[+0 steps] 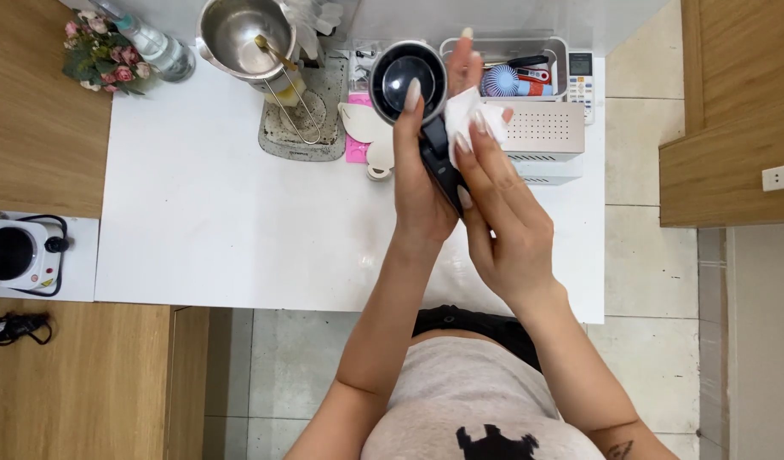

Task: Organizing finished candles on a shelf and cleaning equipment in a production area.

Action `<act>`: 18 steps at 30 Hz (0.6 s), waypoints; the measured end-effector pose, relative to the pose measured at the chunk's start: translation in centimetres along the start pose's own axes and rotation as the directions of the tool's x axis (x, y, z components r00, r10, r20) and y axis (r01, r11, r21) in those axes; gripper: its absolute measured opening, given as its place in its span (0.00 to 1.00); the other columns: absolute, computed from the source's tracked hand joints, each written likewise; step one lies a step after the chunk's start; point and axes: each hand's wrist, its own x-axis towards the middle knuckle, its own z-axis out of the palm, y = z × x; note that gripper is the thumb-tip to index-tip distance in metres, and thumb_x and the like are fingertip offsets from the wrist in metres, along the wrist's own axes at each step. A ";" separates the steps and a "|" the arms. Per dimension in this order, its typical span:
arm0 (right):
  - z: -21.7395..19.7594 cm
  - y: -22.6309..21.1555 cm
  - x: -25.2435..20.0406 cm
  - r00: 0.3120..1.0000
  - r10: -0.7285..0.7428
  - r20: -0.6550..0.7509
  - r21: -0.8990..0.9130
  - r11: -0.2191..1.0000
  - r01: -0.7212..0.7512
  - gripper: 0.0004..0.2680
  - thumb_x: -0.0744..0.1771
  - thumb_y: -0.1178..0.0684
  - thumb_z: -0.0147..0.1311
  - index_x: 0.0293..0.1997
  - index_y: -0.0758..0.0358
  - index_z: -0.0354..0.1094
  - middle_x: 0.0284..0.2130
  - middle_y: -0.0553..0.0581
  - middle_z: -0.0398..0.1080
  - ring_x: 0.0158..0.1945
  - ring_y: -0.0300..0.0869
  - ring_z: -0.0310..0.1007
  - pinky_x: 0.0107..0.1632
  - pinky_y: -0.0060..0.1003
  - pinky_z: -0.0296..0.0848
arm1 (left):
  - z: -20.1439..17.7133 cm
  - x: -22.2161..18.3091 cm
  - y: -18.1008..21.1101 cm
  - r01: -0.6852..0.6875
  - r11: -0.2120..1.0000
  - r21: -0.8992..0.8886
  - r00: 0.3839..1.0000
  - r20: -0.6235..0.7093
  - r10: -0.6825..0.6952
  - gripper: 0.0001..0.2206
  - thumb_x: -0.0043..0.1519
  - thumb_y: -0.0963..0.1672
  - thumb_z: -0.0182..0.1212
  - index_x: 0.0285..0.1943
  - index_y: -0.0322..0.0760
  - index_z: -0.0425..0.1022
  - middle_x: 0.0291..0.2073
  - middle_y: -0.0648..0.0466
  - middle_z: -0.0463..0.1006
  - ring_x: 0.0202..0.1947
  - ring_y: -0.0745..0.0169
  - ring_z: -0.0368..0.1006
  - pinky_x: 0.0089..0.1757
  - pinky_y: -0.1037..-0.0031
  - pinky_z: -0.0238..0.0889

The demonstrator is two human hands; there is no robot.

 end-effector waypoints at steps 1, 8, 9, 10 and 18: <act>0.4 0.3 -0.9 1.000 0.000 -0.001 -0.001 1.000 0.000 0.15 0.69 0.66 0.54 0.64 0.70 0.67 0.65 0.70 0.66 0.66 0.56 0.71 0.64 0.44 0.75 | -0.1 0.0 0.1 0.000 1.000 0.000 1.000 0.001 0.000 0.26 0.80 0.53 0.38 0.81 0.35 0.50 0.79 0.49 0.51 0.83 0.55 0.38 0.74 0.45 0.42; 1.9 1.7 -4.9 0.980 0.195 -0.036 0.178 0.966 -0.186 0.13 0.69 0.68 0.56 0.61 0.67 0.72 0.61 0.62 0.71 0.64 0.52 0.76 0.60 0.37 0.80 | -0.7 0.5 1.2 -0.047 0.992 0.113 0.986 -0.155 0.064 0.26 0.72 0.48 0.42 0.80 0.43 0.47 0.79 0.53 0.51 0.82 0.50 0.39 0.71 0.34 0.46; 1.9 1.7 -4.8 0.973 0.227 -0.031 0.196 0.956 -0.216 0.12 0.69 0.68 0.57 0.59 0.67 0.73 0.60 0.62 0.72 0.64 0.52 0.77 0.58 0.36 0.80 | -0.2 0.7 1.3 0.028 0.996 0.083 0.980 -0.197 -0.011 0.27 0.70 0.49 0.40 0.80 0.45 0.45 0.79 0.54 0.49 0.82 0.52 0.37 0.70 0.34 0.45; 1.6 1.3 -3.5 0.973 0.228 -0.031 0.196 0.956 -0.218 0.12 0.69 0.68 0.57 0.59 0.67 0.73 0.60 0.62 0.72 0.64 0.52 0.77 0.58 0.36 0.80 | -0.3 0.4 0.6 0.030 0.996 0.083 0.980 -0.197 -0.013 0.27 0.70 0.49 0.40 0.80 0.45 0.45 0.79 0.54 0.49 0.82 0.52 0.37 0.70 0.34 0.45; 2.6 1.9 -4.0 0.961 0.266 -0.081 0.312 0.922 -0.229 0.10 0.70 0.64 0.57 0.57 0.66 0.74 0.61 0.63 0.73 0.63 0.44 0.77 0.60 0.35 0.79 | -1.8 0.5 0.7 -0.101 0.995 -0.027 0.994 0.037 0.102 0.36 0.66 0.54 0.46 0.84 0.45 0.45 0.80 0.49 0.48 0.83 0.55 0.36 0.75 0.47 0.34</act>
